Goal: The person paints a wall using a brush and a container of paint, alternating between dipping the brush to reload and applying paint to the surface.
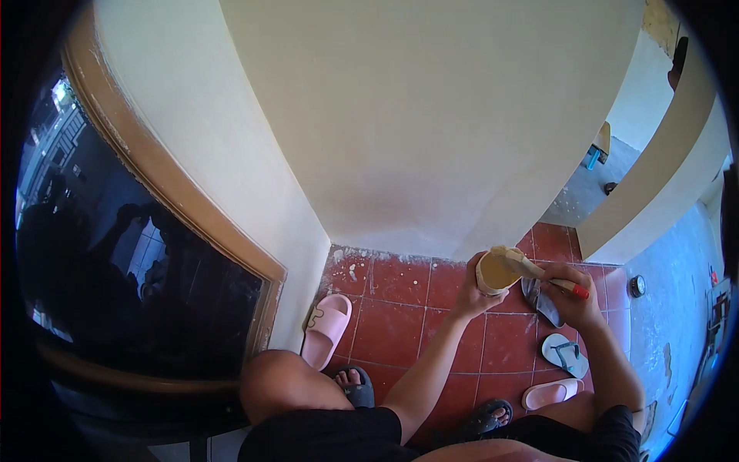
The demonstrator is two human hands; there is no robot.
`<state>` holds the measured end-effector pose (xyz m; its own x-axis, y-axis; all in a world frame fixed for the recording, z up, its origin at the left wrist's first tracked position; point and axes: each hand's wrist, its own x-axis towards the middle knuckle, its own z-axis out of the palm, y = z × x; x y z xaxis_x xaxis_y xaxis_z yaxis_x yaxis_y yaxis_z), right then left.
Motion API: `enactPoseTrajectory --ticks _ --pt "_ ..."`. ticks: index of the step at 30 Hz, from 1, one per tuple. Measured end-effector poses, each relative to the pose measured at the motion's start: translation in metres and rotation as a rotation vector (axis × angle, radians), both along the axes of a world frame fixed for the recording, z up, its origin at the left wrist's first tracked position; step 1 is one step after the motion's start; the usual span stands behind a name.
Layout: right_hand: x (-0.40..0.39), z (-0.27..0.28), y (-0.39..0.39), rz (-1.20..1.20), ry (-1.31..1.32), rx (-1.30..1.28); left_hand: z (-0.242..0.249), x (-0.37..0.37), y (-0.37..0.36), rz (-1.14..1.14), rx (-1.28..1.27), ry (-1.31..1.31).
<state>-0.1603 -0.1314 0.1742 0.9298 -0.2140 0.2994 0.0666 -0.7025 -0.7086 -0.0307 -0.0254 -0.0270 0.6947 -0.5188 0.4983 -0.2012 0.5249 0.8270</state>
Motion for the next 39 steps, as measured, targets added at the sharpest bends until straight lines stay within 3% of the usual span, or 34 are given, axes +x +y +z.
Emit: enactPoseTrajectory --ticks 8,10,20,22,32,39 --pt "0.0 -0.008 -0.002 -0.052 -0.102 -0.024 0.01 0.001 0.005 0.004 -0.008 -0.017" --pt "0.0 -0.012 0.0 -0.143 -0.089 0.122 0.01 0.003 0.004 0.007 -0.025 -0.014" --pt "-0.001 -0.02 0.005 -0.177 -0.085 0.245 0.014 0.011 0.01 0.056 0.029 -0.047" --pt "0.0 -0.023 0.006 -0.187 -0.152 0.495 0.013 0.012 0.01 0.064 0.01 -0.026" --pt "-0.003 -0.02 0.008 -0.164 -0.068 0.476 0.018 0.011 0.009 0.067 -0.044 -0.029" --pt "-0.001 -0.023 0.014 -0.124 -0.103 0.468 0.032 0.012 0.02 0.157 0.054 -0.068"
